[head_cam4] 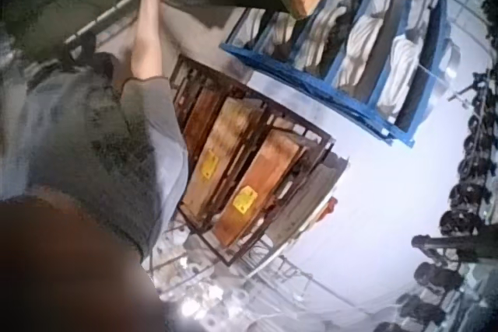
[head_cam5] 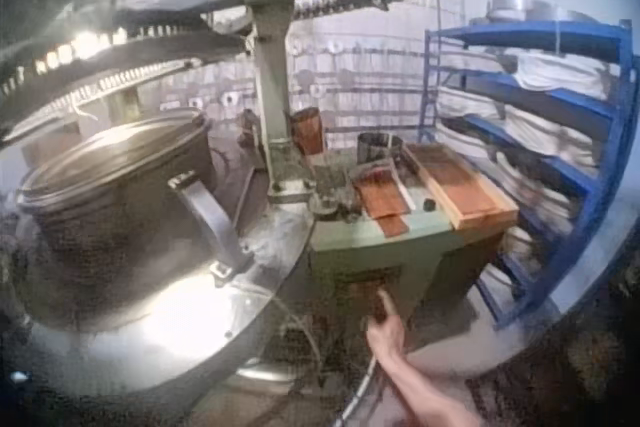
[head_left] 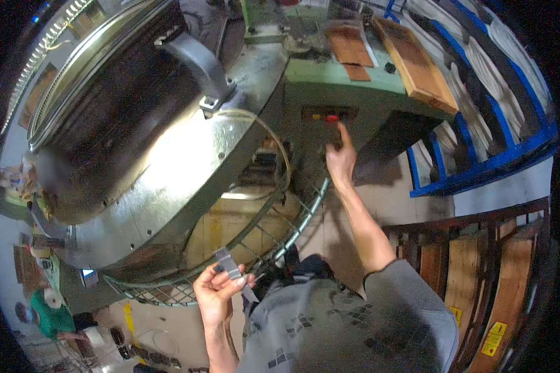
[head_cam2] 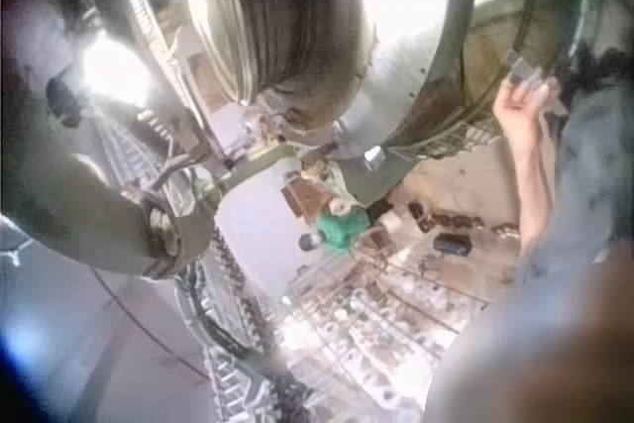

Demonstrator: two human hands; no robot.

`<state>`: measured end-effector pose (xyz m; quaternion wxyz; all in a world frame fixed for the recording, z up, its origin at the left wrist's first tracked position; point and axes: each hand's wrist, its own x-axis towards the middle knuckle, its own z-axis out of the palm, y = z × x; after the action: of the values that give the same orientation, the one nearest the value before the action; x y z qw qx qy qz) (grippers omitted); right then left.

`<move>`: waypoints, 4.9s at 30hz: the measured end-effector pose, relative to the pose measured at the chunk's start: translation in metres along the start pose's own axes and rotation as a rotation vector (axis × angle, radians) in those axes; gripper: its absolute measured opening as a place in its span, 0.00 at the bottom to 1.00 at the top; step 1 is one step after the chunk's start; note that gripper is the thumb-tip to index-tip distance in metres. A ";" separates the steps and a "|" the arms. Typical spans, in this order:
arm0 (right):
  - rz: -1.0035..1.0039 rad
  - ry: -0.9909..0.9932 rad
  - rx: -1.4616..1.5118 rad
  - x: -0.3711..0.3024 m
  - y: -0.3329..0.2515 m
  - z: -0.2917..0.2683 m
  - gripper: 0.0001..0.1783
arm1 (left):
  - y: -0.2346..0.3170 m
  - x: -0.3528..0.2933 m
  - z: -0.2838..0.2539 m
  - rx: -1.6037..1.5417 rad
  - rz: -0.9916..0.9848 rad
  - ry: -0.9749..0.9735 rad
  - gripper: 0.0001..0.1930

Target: The person repeatedly picks up small rectangular metal pieces from a wooden tray and inserts them into slots on a large circular metal machine. The person handles the pieces one at a time, placing them into the machine's rim.

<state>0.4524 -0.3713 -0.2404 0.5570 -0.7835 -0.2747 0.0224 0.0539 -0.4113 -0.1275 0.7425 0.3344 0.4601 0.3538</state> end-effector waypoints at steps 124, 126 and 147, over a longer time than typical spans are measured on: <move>-0.541 -0.758 0.095 -0.117 -0.405 0.333 0.11 | 0.337 0.273 -0.172 0.133 0.588 -0.313 0.06; -0.411 -0.894 0.180 -0.111 -0.402 0.336 0.11 | 0.335 0.276 -0.171 0.091 0.592 -0.332 0.08; -0.661 -0.533 0.238 -0.115 -0.387 0.344 0.10 | 0.315 0.256 -0.171 1.064 1.504 0.103 0.12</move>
<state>0.0807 -0.0397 -0.0594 0.5302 -0.5508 -0.6401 0.0758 -0.0891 -0.0032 -0.0430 0.0442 0.8263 0.2562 0.4996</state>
